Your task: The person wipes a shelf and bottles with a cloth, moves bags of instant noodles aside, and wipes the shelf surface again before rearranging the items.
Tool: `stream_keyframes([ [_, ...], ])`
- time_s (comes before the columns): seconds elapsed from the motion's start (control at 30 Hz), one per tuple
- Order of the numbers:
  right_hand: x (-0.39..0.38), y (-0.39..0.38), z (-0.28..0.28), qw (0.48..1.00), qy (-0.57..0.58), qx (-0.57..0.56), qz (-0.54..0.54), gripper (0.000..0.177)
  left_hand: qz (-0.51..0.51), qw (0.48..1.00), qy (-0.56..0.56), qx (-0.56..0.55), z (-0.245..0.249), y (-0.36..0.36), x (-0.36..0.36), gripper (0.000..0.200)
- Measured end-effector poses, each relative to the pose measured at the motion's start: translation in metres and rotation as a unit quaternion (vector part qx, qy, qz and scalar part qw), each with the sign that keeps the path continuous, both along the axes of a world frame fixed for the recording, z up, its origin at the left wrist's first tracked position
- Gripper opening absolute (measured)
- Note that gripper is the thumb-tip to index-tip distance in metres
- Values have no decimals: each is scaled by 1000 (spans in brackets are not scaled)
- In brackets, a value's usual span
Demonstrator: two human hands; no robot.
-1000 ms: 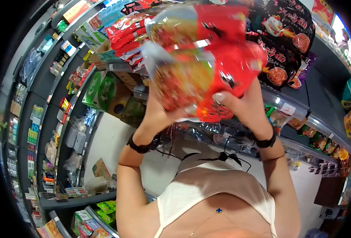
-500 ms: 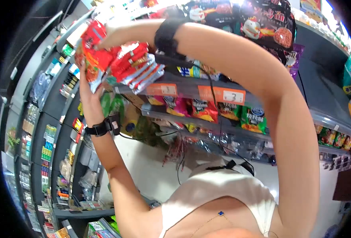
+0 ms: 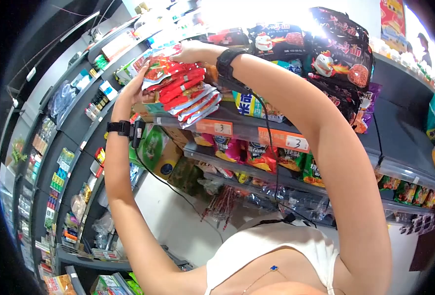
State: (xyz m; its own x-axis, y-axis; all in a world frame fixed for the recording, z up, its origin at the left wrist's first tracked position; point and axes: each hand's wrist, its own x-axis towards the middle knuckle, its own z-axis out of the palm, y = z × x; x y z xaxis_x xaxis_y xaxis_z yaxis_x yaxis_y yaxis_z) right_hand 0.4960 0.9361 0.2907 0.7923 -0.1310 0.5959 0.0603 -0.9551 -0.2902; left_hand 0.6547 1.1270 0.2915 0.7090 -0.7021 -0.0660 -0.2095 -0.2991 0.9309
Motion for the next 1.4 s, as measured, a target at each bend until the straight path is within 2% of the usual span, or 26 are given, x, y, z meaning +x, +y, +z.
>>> stream_keyframes([
  [0.07, -6, -4, -9, 994, -83, -65, 37, 38, -14, 985, -174, -4, -5, -4, 17, 71],
  [0.13, -16, 3, -10, 1000, -21, 2, -7, 40, -10, 966, -253, -50, -10, -10, -15, 78],
  [0.17, -12, 5, -14, 998, -28, -39, -42, 45, -12, 985, -166, -48, 0, -13, -38, 80],
  [0.2, -19, 14, -10, 994, 2, -55, -95, 44, -38, 975, -218, -15, -3, -18, 3, 79],
  [0.27, -19, 13, -14, 986, 11, -156, -58, 54, -81, 965, -251, 4, -1, -26, 58, 76],
  [0.33, -19, 8, -21, 982, -6, -191, -10, 64, -51, 950, -306, 20, -2, -25, 88, 79],
  [0.4, -17, 2, -33, 973, -53, -223, 24, 70, 33, 931, -363, 40, 0, -23, 85, 85],
  [0.43, -16, 1, -36, 963, -80, -256, 24, 70, 16, 946, -325, 1, -10, -25, 161, 79],
  [0.5, -15, 2, -34, 972, -58, -224, 30, 49, -34, 963, -210, -164, -20, -29, 123, 72],
  [0.57, 15, -6, -38, 966, -128, -223, 12, 37, 53, 975, -158, -146, -21, -24, 80, 67],
  [0.6, 6, -2, -33, 969, -112, -218, -30, 28, 21, 964, -105, -245, -28, -25, 66, 62],
  [0.67, 12, -4, -35, 965, -138, -213, -59, 26, -18, 949, 63, -308, -41, -29, 102, 58],
  [0.77, 34, -4, -48, 961, -149, -210, -103, 25, 35, 932, 83, -350, -54, -40, 86, 55],
  [0.8, 41, -3, -53, 962, -154, -195, -117, 26, 27, 932, 87, -350, -58, -43, 112, 55],
  [0.9, 48, -7, -56, 964, -140, -185, -128, 32, 38, 932, 79, -352, -60, -48, 113, 57],
  [0.97, 39, -1, -55, 975, -121, -144, -121, 43, 33, 934, 73, -349, -55, -42, 91, 57],
  [1.03, 5, 11, -48, 969, -146, -178, -95, 52, 77, 933, 37, -349, -48, -34, 53, 57],
  [1.1, -18, 22, -58, 942, -208, -249, -88, 60, 71, 935, 14, -347, -54, -26, 62, 57],
  [1.13, -38, 33, -62, 935, -209, -280, -65, 59, 67, 936, 2, -345, -57, -22, 66, 59],
  [1.2, -78, 56, -67, 927, -191, -322, -26, 56, 86, 946, -62, -308, -50, -12, 5, 57],
  [1.23, -91, 66, -74, 928, -176, -329, -12, 54, 42, 940, -63, -332, -48, -13, 1, 57],
  [1.3, -116, 85, -90, 916, -234, -325, 23, 41, 15, 934, -107, -340, -53, -4, -41, 59],
  [1.33, -132, 93, -95, 913, -235, -331, 43, 38, -1, 916, -261, -305, -59, 4, -67, 60],
  [1.37, -149, 100, -101, 909, -237, -338, 64, 34, 30, 921, -229, -314, -59, 3, -74, 61],
  [1.4, -164, 107, -107, 914, -242, -316, 81, 32, 24, 918, -248, -309, -59, 6, -80, 61],
])
